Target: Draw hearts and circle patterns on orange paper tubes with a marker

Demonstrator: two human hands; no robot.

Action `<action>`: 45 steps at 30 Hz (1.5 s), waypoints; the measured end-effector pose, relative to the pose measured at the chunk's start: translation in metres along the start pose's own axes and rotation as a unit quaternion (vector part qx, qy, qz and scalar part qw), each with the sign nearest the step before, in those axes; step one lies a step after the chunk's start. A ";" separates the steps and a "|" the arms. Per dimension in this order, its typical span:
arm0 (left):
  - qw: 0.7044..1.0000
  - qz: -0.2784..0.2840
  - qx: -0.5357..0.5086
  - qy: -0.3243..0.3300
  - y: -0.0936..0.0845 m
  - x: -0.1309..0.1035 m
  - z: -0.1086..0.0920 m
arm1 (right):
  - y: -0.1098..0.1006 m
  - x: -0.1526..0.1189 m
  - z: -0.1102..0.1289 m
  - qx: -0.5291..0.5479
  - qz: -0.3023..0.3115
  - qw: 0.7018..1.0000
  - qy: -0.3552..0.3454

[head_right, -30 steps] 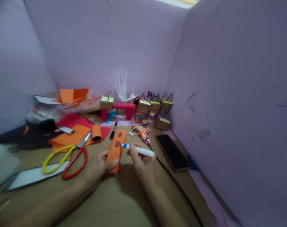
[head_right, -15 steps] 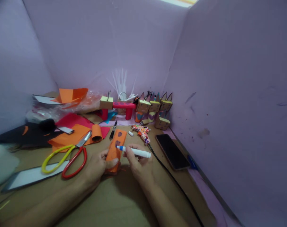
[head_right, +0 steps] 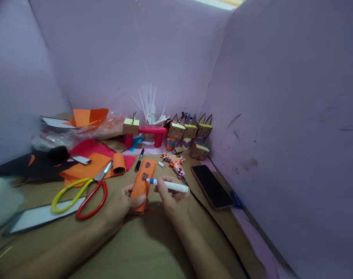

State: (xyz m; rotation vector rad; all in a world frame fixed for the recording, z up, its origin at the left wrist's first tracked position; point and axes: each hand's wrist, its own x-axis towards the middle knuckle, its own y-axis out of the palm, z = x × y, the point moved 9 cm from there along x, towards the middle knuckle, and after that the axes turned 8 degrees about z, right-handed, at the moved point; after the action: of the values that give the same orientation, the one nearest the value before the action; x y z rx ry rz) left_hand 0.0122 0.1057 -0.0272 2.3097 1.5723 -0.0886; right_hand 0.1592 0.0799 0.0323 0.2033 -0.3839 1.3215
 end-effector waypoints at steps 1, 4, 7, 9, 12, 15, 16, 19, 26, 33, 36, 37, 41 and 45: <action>1.000 -0.002 0.004 -0.001 0.000 0.000 0.000 | -0.001 0.000 0.001 0.004 -0.002 1.000 -0.003; 1.000 -0.008 0.010 -0.007 -0.001 -0.001 0.001 | -0.004 0.000 0.007 0.005 -0.015 1.000 -0.019; 1.000 -0.009 0.006 -0.013 0.000 0.000 0.001 | -0.005 0.000 0.010 -0.004 -0.021 0.999 -0.026; 1.000 -0.009 0.000 -0.013 0.000 0.000 0.000 | -0.004 0.000 0.009 0.000 -0.014 1.000 -0.025; 1.000 -0.002 -0.008 -0.008 0.001 -0.001 0.000 | -0.001 0.000 0.005 0.007 0.001 1.000 -0.021; 1.000 -0.002 -0.006 0.002 0.001 -0.001 -0.001 | 0.001 -0.001 0.001 -0.002 0.011 1.000 -0.012; 1.000 -0.003 -0.004 0.005 0.000 -0.001 -0.002 | 0.001 -0.001 0.000 -0.006 0.012 1.000 -0.010; 1.000 -0.007 -0.001 0.003 -0.001 -0.001 -0.001 | 0.002 -0.001 0.000 -0.013 0.014 1.000 -0.009; 1.000 -0.011 0.004 -0.012 -0.001 -0.002 0.001 | -0.004 0.000 0.007 -0.014 -0.016 1.000 -0.019; 1.000 -0.008 -0.019 -0.005 0.000 -0.002 -0.001 | -0.001 0.000 0.000 -0.013 0.001 1.000 0.000; 1.000 -0.007 -0.013 0.004 0.000 -0.003 -0.003 | 0.001 0.000 0.001 -0.010 0.012 1.000 0.002; 1.000 -0.006 -0.012 0.007 0.000 -0.003 -0.003 | 0.001 0.000 0.002 -0.008 0.015 1.000 0.000; 1.000 -0.008 -0.011 0.002 0.000 -0.003 -0.002 | -0.003 0.000 0.006 -0.012 -0.009 1.000 -0.010; 1.000 -0.006 -0.009 -0.011 0.001 -0.002 0.001 | -0.004 0.000 0.008 -0.013 -0.015 1.000 -0.017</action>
State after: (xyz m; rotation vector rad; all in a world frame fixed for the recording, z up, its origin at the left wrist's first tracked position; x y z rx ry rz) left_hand 0.0124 0.1029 -0.0275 2.2793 1.5693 -0.1017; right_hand 0.1615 0.0767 0.0396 0.2093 -0.4249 1.2846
